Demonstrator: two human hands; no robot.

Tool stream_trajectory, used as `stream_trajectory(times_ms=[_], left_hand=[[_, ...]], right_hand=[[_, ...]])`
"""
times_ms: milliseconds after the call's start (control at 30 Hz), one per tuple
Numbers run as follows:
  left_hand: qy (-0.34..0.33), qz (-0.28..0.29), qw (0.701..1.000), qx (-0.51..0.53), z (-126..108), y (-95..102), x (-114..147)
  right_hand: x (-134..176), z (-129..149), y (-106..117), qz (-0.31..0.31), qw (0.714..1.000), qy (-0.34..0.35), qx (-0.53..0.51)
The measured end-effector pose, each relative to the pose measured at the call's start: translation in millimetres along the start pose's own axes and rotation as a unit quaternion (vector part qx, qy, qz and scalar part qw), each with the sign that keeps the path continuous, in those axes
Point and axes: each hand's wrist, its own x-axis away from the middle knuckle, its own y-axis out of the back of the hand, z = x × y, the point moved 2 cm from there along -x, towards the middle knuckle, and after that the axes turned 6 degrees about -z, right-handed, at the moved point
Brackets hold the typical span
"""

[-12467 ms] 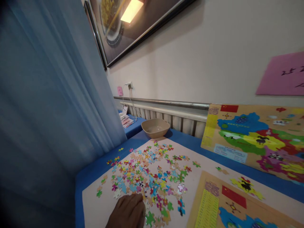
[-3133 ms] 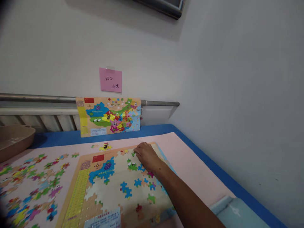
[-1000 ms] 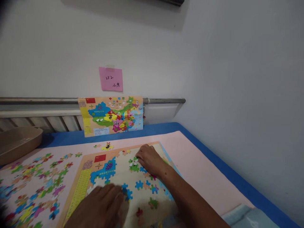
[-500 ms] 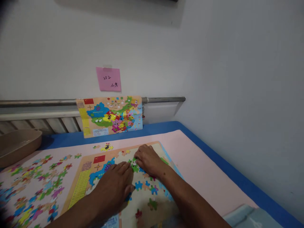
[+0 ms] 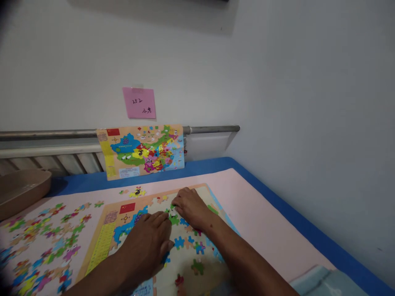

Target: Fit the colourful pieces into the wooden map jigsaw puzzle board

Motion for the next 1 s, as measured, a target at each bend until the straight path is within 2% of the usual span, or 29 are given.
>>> stream_trajectory(times_ms=[200,600,800,900,1000], left_hand=[[0.003,-0.003,1.0,0.0,-0.8,1.1,-0.1],[-0.002,-0.009,1.0,-0.003,1.4,-0.5,0.9],[-0.006,-0.014,1.0,-0.006,1.6,1.4,-1.1],[-0.035,-0.036,0.999,0.007,-9.6,2.7,27.3],[-0.142,-0.098,0.981,0.085,-34.0,5.6,86.1]], right_hand=[[0.5,0.8,3.4,-0.009,1.0,-0.003,0.01],[-0.3,-1.7,-4.2,-0.019,1.0,-0.011,0.015],[0.5,-4.7,12.7,-0.033,0.999,-0.026,0.011],[8.8,-3.9,23.7,-0.035,0.999,-0.029,0.018],[27.0,4.5,27.3,0.003,1.0,0.0,0.028]])
